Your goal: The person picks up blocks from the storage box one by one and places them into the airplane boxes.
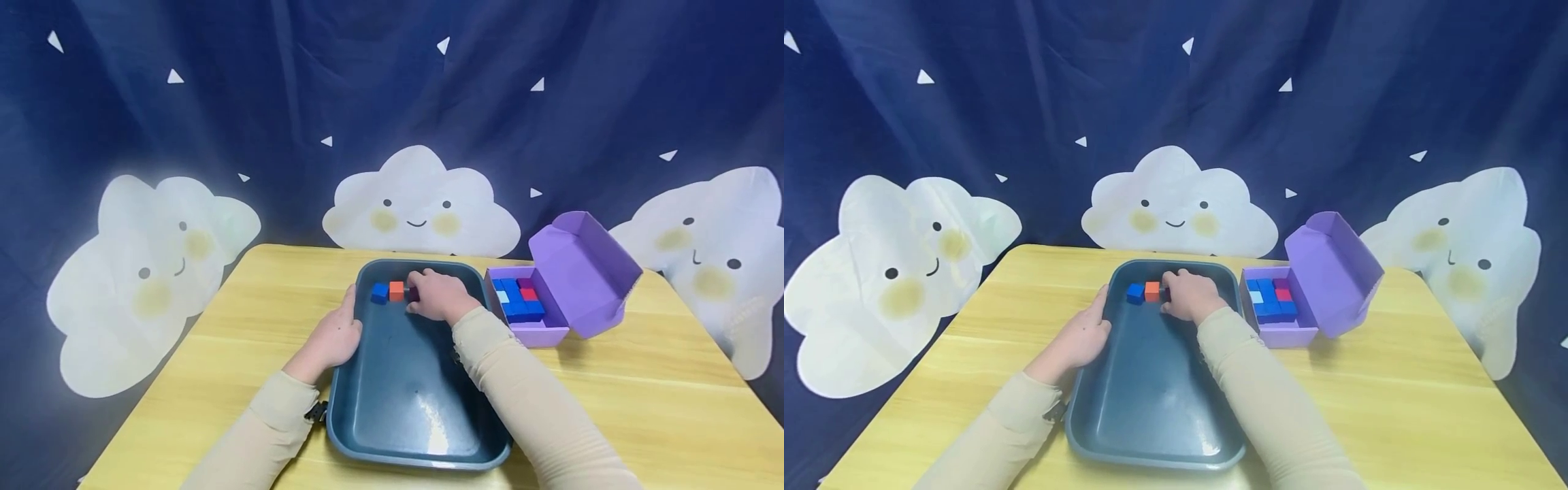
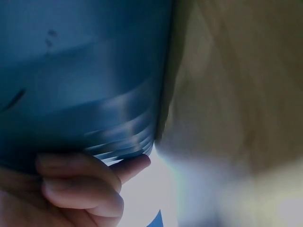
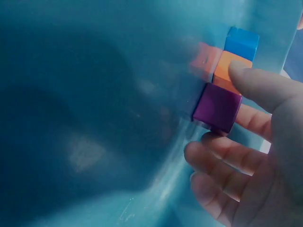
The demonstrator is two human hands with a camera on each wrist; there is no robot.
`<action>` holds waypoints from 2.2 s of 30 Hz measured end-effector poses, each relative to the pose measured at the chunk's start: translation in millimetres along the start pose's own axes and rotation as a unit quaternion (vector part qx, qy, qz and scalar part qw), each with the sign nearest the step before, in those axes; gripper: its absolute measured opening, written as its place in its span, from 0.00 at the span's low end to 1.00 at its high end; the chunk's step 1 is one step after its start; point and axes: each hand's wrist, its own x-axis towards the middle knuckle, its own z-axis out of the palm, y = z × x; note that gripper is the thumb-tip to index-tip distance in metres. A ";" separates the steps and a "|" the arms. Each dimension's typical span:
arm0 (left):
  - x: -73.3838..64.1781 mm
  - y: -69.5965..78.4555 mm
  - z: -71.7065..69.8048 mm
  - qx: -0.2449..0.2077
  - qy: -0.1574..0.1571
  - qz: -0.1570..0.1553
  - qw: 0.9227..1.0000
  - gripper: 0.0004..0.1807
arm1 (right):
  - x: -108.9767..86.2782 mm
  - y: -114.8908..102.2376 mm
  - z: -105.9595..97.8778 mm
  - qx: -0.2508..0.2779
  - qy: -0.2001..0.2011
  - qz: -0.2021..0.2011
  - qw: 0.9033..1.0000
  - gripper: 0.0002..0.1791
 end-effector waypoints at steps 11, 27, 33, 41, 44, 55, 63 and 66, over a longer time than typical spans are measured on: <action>2.2 -0.1 2.8 0.001 0.002 0.001 1.000 0.39 | 1.3 5.9 3.2 -0.002 -0.004 -0.011 1.000 0.20; 0.8 -1.8 0.2 0.001 -0.005 -0.001 1.000 0.40 | 0.1 2.3 2.2 0.009 0.001 -0.033 0.999 0.14; 1.5 -0.2 -0.7 0.001 0.002 0.005 1.000 0.40 | -1.3 2.2 -3.3 0.015 0.004 -0.039 0.999 0.13; 0.1 0.7 -0.2 -0.006 -0.003 -0.001 1.000 0.39 | -9.7 9.3 -22.3 0.066 0.018 -0.061 0.996 0.12; 0.2 0.6 -0.6 -0.004 -0.001 -0.004 1.000 0.40 | -17.7 13.5 -33.7 0.086 0.033 -0.081 0.992 0.12; 0.1 -0.4 -0.6 -0.002 -0.005 -0.006 1.000 0.40 | -67.6 42.4 -68.5 0.145 0.108 -0.128 0.975 0.14; 0.4 0.5 -1.1 -0.005 -0.003 -0.005 1.000 0.40 | -99.1 77.0 -72.6 0.137 0.165 -0.120 0.969 0.15; -0.2 1.4 -1.3 -0.003 -0.004 -0.006 1.000 0.40 | -106.8 89.4 -67.1 0.142 0.164 -0.114 0.969 0.16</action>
